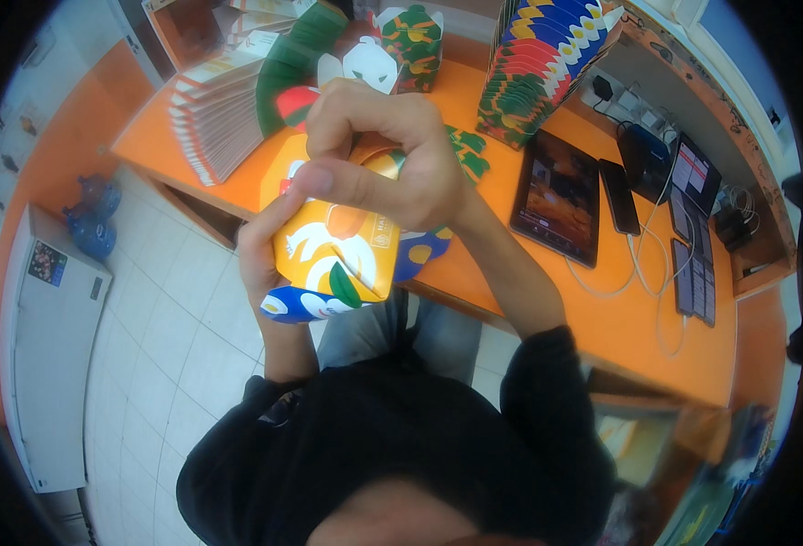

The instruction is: The person folds and assembles multiple flat, colorful paper boxes into three-dimensional containers. They pick up each flat sheet, fold along creases, and interlock tabs to form the box shape, then place the finished boxes on the orange counter.

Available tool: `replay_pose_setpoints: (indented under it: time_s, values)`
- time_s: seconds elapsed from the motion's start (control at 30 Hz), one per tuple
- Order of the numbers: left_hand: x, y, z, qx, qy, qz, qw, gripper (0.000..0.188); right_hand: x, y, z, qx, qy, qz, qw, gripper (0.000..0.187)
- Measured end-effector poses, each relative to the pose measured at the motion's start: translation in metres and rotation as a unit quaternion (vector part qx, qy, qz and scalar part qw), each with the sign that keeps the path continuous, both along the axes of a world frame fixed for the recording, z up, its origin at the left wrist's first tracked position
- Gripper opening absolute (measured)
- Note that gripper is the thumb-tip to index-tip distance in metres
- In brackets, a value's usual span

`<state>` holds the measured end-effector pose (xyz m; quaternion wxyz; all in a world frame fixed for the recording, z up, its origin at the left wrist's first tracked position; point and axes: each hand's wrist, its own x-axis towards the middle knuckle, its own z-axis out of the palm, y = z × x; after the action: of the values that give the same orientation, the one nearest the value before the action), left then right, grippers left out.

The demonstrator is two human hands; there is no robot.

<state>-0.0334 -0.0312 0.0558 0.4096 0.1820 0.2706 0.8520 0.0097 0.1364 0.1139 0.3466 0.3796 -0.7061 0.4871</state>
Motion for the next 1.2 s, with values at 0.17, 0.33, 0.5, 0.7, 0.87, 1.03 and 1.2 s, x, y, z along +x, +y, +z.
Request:
replay_pose_setpoints:
  time_s: [0.17,0.33,0.5,0.7,0.87,1.03,1.2]
  values:
    - [0.012,0.007,0.012,-0.041,-0.037,0.003,0.998,0.047,0.008,0.006,0.004,-0.062,-0.13,0.068,0.987,0.016]
    - [0.026,0.005,0.016,-0.098,0.07,0.242,0.963,0.044,-0.003,0.005,0.005,0.012,-0.027,-0.059,0.998,0.017]
    - [0.019,0.001,0.01,-0.134,0.296,0.444,0.835,0.043,-0.006,0.002,0.001,0.04,-0.031,-0.137,0.989,0.028]
    - [0.021,-0.006,0.009,-0.162,0.362,0.485,0.779,0.042,0.002,0.001,0.001,0.075,-0.051,-0.161,0.983,0.031]
    - [0.029,-0.001,0.016,-0.128,0.247,0.442,0.853,0.041,0.002,-0.009,-0.004,0.076,-0.025,-0.202,0.976,0.026]
    - [0.035,0.002,0.023,-0.119,0.173,0.416,0.885,0.045,-0.003,-0.01,-0.004,0.067,0.011,-0.222,0.973,0.025]
    - [0.04,0.003,0.028,-0.117,0.132,0.418,0.891,0.048,0.005,-0.006,-0.002,0.065,-0.071,-0.171,0.981,0.027]
